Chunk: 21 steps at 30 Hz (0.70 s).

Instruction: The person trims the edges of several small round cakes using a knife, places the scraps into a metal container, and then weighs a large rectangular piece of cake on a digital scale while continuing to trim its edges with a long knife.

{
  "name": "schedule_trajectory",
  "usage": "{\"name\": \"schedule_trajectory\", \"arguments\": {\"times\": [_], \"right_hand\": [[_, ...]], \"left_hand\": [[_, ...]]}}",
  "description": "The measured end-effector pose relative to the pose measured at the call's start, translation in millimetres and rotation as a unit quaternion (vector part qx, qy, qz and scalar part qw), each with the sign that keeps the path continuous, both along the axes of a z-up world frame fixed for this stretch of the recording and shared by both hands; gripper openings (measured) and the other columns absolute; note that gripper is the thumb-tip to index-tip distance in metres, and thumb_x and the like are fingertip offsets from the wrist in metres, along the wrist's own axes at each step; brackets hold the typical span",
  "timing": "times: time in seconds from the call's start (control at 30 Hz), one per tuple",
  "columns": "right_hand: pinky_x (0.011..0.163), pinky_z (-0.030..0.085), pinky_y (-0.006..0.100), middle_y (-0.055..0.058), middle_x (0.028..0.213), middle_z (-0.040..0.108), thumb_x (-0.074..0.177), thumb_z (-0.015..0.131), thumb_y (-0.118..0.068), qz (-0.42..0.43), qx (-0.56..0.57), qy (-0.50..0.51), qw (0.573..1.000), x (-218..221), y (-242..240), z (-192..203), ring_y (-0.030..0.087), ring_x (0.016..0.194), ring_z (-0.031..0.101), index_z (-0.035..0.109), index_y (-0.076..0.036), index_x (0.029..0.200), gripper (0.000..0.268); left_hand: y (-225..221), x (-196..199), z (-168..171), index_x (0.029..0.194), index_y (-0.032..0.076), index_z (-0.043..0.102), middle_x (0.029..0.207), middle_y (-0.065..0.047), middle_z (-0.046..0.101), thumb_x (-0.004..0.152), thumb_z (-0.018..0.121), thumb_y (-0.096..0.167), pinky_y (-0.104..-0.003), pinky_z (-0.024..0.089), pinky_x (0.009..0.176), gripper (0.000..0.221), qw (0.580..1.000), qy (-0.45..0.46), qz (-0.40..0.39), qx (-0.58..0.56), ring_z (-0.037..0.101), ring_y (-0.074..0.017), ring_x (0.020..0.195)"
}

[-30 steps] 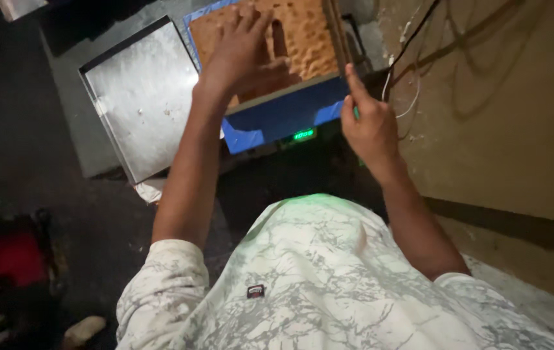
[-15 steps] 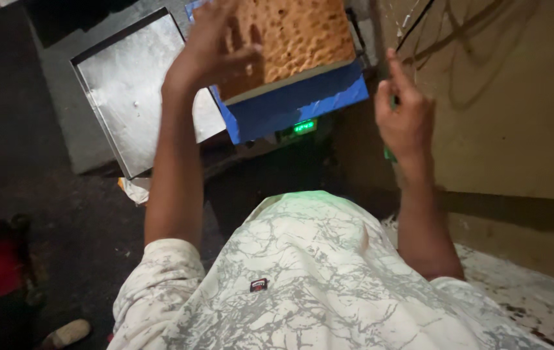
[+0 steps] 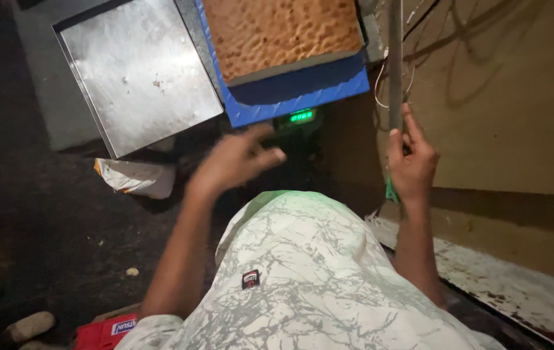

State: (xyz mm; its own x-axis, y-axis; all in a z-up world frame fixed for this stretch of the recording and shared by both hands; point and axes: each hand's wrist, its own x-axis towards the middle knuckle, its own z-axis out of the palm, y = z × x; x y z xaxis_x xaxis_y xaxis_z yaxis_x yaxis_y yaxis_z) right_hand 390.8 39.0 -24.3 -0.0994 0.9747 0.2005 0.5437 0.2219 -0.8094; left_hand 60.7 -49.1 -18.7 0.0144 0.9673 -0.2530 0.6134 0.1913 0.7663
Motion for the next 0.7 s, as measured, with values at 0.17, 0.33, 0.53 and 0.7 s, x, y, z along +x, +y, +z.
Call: {"name": "schedule_trajectory", "arguments": {"times": [0.17, 0.33, 0.53, 0.7], "right_hand": [[0.057, 0.038, 0.024, -0.005, 0.071, 0.045, 0.108, 0.061, -0.006, 0.03, 0.006, 0.01, 0.999, -1.4, 2.6, 7.3, 0.003, 0.063, 0.041, 0.051, -0.005, 0.157, 0.05], [0.055, 0.035, 0.024, -0.005, 0.072, 0.041, 0.108, 0.062, -0.006, 0.027, 0.004, 0.029, 0.999, -6.2, -4.2, 18.8, 0.003, 0.062, 0.038, 0.054, -0.006, 0.156, 0.049], [0.055, 0.041, 0.022, -0.007, 0.068, 0.053, 0.106, 0.062, -0.007, 0.021, 0.006, 0.031, 0.999, 0.7, -22.8, 3.7, 0.001, 0.061, 0.049, 0.054, -0.007, 0.154, 0.049], [0.054, 0.037, 0.023, -0.006, 0.07, 0.051, 0.105, 0.062, -0.007, -0.013, -0.056, 0.054, 0.997, 13.3, -35.8, -4.7, 0.002, 0.061, 0.043, 0.054, -0.009, 0.155, 0.052]], "left_hand": [[24.9, 55.5, -68.0, 0.161, 0.012, 0.024, 0.095, -0.028, 0.072, 0.084, 0.074, 0.054, -0.053, 0.055, 0.08, 0.101, 0.982, 0.103, -0.137, -0.077, 0.07, -0.0453, 0.09], [46.5, 69.9, -110.5, 0.165, 0.014, 0.008, 0.098, -0.025, 0.073, 0.087, 0.072, 0.052, -0.054, 0.057, 0.08, 0.107, 0.975, 0.168, -0.126, -0.067, 0.071, -0.0444, 0.092], [49.4, 71.2, -122.6, 0.163, 0.016, 0.008, 0.099, -0.02, 0.074, 0.086, 0.073, 0.055, -0.054, 0.057, 0.079, 0.108, 0.973, 0.192, -0.115, -0.048, 0.071, -0.0427, 0.092], [51.1, 72.6, -124.0, 0.164, 0.012, 0.009, 0.102, -0.022, 0.074, 0.085, 0.073, 0.057, -0.053, 0.057, 0.079, 0.111, 0.971, 0.199, -0.125, -0.047, 0.071, -0.042, 0.094]]}}
